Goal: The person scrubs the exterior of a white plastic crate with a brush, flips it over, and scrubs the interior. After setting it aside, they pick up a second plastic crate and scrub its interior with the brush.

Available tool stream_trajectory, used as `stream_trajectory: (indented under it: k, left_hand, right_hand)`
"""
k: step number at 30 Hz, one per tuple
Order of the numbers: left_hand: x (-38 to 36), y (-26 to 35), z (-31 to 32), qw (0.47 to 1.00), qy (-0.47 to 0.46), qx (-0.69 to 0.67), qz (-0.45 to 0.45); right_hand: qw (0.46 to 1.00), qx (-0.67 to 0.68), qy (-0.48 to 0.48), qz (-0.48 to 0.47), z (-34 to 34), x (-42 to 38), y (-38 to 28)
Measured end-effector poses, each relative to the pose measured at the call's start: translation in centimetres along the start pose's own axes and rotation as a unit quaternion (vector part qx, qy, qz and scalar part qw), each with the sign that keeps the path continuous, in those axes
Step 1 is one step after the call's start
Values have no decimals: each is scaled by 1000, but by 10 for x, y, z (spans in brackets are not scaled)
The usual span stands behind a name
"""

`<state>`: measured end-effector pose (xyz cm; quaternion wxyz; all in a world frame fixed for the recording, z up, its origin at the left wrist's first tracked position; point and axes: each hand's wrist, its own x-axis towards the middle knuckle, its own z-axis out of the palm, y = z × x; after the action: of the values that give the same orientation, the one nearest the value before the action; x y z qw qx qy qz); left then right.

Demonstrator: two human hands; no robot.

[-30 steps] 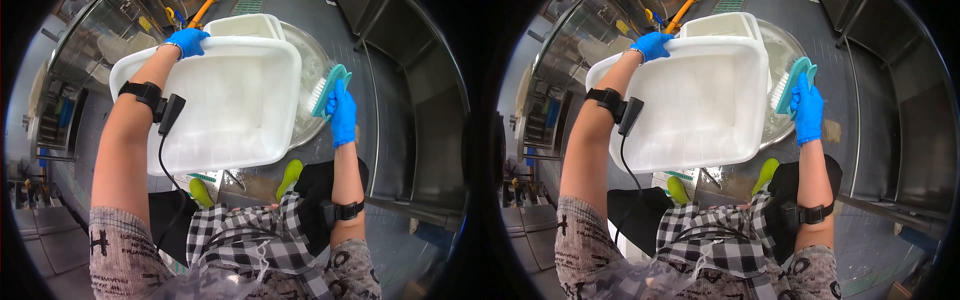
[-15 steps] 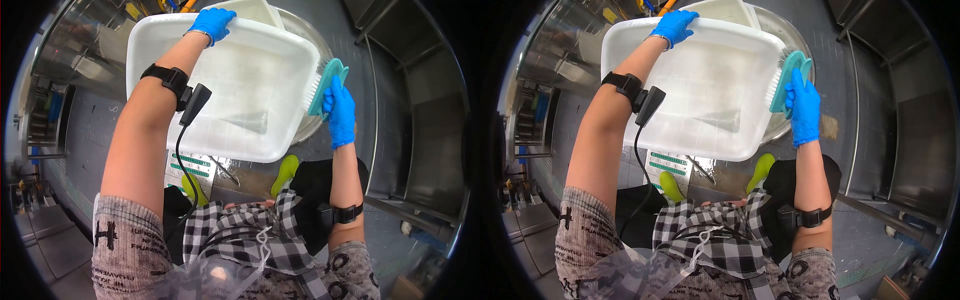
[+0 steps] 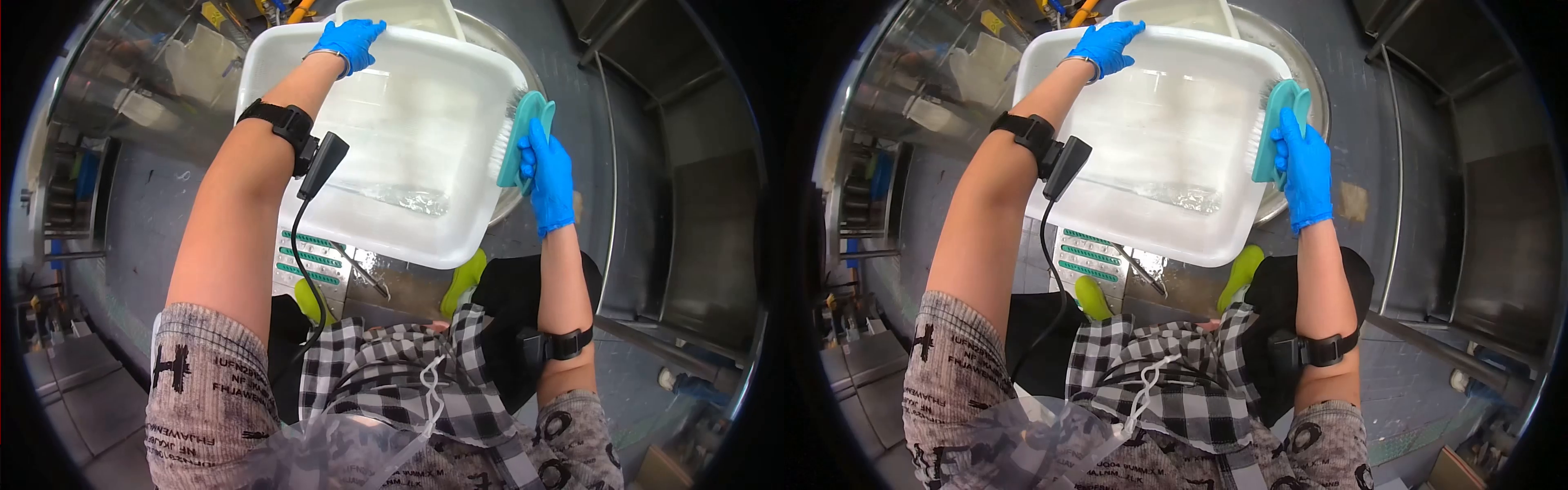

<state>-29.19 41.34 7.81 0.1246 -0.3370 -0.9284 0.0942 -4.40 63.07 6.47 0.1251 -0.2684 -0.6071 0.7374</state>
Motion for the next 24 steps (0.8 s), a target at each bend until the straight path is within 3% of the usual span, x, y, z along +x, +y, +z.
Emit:
stream_trajectory:
  k: [4, 8, 10, 12, 14, 16, 17, 19, 20, 21, 23, 24]
  left_hand:
    - [-32, -8, -7, 1000, -5, 0, 27]
    - [-109, -13, -14, 965, 141, -220, 27]
    - [-166, -6, -11, 948, 181, -260, -21]
    - [-225, 5, 15, 897, 223, -342, -171]
    - [-280, 18, 65, 764, 214, -468, -389]
    - [-311, 31, 71, 598, 13, -606, -525]
    - [-317, 36, 71, 596, 14, -607, -525]
    - [-317, 51, 66, 417, -118, -681, -591]
    - [-315, 56, 67, 413, -119, -682, -592]
    - [-313, 59, 70, 356, -91, -726, -582]
    - [-313, 56, 95, 244, -49, -789, -562]
    - [-309, 54, 99, 238, -54, -791, -562]
  right_hand:
    - [1000, 3, -10, -7, 6, -3, -2]
    - [1000, -3, -6, -14, 4, -6, -2]
    - [1000, -6, -7, -13, 2, -8, -2]
    - [999, -37, -21, -22, 0, -8, 1]
    - [998, -50, -31, -24, 1, -8, 5]
    - [997, -67, -41, -21, 4, -10, 13]
    - [993, -101, -59, -15, 6, -11, 15]
    - [987, -140, -78, -7, 13, -15, 22]
    - [967, -234, -103, -12, 19, -20, 27]
    - [937, -325, -127, -16, 25, -24, 33]
    - [909, -379, -167, -50, 36, -33, 50]
    - [874, -431, -206, -87, 42, -32, 55]
